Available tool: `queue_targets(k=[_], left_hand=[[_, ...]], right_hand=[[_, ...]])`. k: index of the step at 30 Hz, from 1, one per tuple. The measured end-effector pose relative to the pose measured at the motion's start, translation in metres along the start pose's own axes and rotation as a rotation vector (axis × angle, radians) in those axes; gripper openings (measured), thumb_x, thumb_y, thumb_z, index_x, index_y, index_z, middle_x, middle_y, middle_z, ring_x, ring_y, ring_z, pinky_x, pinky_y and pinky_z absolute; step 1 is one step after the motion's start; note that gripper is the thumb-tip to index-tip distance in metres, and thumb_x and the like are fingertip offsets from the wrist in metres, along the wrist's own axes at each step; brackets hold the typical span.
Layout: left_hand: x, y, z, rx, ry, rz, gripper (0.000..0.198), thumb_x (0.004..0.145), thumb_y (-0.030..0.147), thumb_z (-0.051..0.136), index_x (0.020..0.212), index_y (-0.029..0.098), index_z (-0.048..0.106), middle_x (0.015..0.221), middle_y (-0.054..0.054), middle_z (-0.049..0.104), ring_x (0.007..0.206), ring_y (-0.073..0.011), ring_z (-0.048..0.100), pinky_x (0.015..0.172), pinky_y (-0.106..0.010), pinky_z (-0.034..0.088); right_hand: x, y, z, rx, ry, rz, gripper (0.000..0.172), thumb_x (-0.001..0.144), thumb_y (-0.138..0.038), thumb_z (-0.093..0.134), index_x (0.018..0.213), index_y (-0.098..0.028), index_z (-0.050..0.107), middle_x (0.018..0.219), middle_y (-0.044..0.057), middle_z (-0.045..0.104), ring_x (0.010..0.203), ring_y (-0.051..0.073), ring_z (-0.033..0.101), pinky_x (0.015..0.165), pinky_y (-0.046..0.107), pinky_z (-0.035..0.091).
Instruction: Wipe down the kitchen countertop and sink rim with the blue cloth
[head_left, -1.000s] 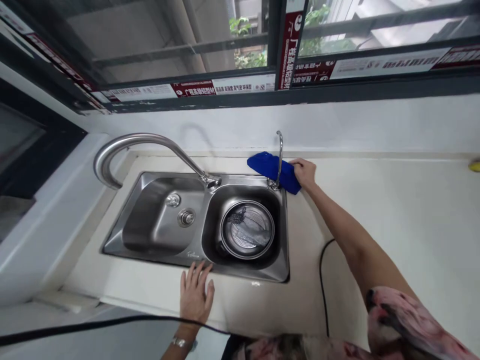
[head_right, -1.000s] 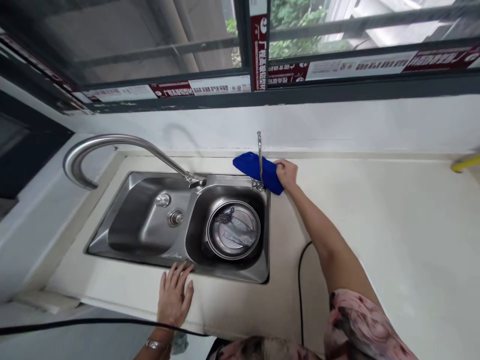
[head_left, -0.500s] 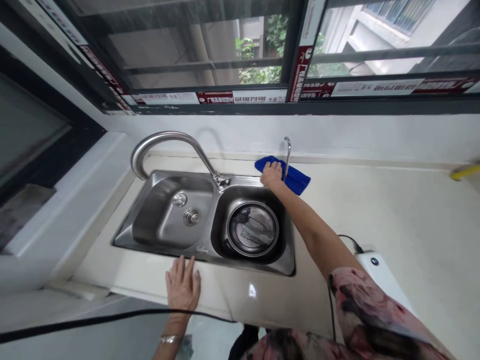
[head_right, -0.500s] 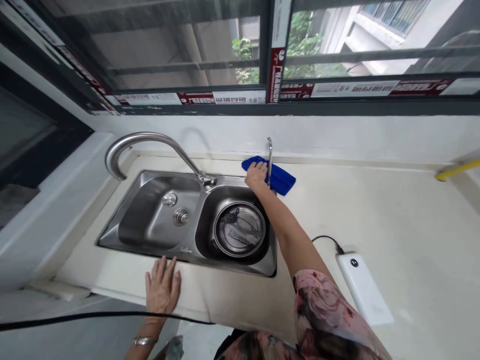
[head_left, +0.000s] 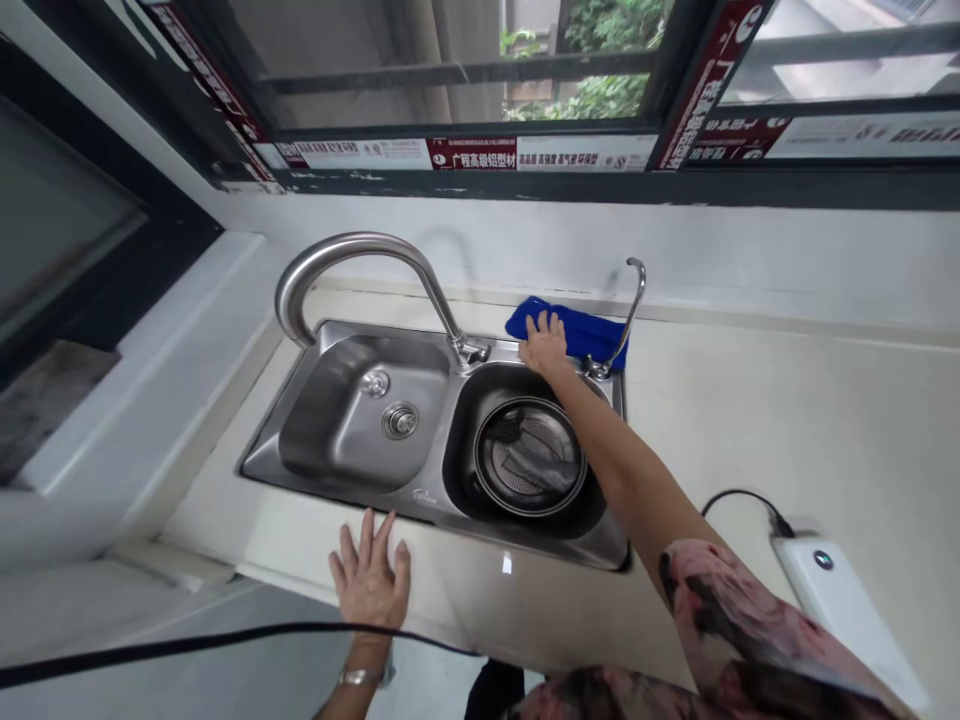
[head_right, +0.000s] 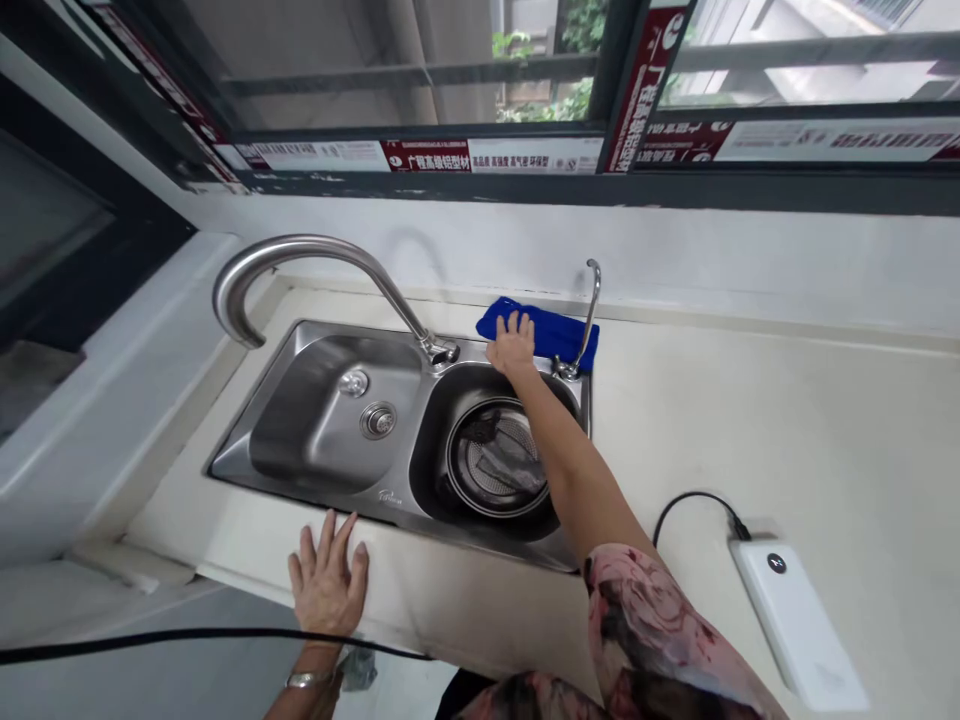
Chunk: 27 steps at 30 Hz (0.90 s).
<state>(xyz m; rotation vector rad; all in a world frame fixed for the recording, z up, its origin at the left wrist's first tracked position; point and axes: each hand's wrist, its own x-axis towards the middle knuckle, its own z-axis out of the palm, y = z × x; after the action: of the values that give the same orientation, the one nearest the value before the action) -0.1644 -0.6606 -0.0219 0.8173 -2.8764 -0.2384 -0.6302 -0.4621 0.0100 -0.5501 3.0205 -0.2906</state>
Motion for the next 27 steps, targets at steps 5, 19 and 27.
queue_targets(k=[5, 19, 27], left_hand=[[-0.002, 0.004, -0.001, 0.001, 0.025, 0.007, 0.050, 0.110, 0.037, 0.045, 0.156, 0.024, 0.060, 0.172, -0.009, 0.040, 0.166, -0.0388, 0.014, 0.132, -0.069, 0.018], [-0.004, 0.001, -0.005, 0.006, -0.033, 0.022, 0.060, 0.108, 0.034, 0.050, 0.167, 0.030, 0.043, 0.174, -0.009, 0.035, 0.165, -0.0425, 0.012, 0.130, -0.074, 0.018], [-0.004, -0.003, -0.005, 0.025, -0.042, 0.041, 0.064, 0.108, 0.035, 0.050, 0.170, 0.032, 0.036, 0.175, -0.009, 0.034, 0.166, -0.0419, 0.011, 0.129, -0.075, 0.019]], right_hand=[[0.025, -0.020, -0.007, 0.039, -0.061, -0.093, 0.063, 0.104, -0.030, 0.036, 0.163, -0.012, 0.049, 0.172, 0.018, 0.041, 0.160, 0.041, 0.034, 0.130, 0.055, 0.030], [0.086, -0.078, 0.002, 0.213, -0.311, -0.294, 0.061, 0.111, -0.033, 0.027, 0.167, -0.014, 0.043, 0.178, 0.011, 0.028, 0.167, 0.031, 0.023, 0.137, 0.048, 0.017], [0.129, -0.103, 0.011, 0.369, -0.407, -0.452, 0.066, 0.113, -0.050, 0.026, 0.166, -0.014, 0.042, 0.176, 0.008, 0.031, 0.165, 0.028, 0.027, 0.137, 0.045, 0.023]])
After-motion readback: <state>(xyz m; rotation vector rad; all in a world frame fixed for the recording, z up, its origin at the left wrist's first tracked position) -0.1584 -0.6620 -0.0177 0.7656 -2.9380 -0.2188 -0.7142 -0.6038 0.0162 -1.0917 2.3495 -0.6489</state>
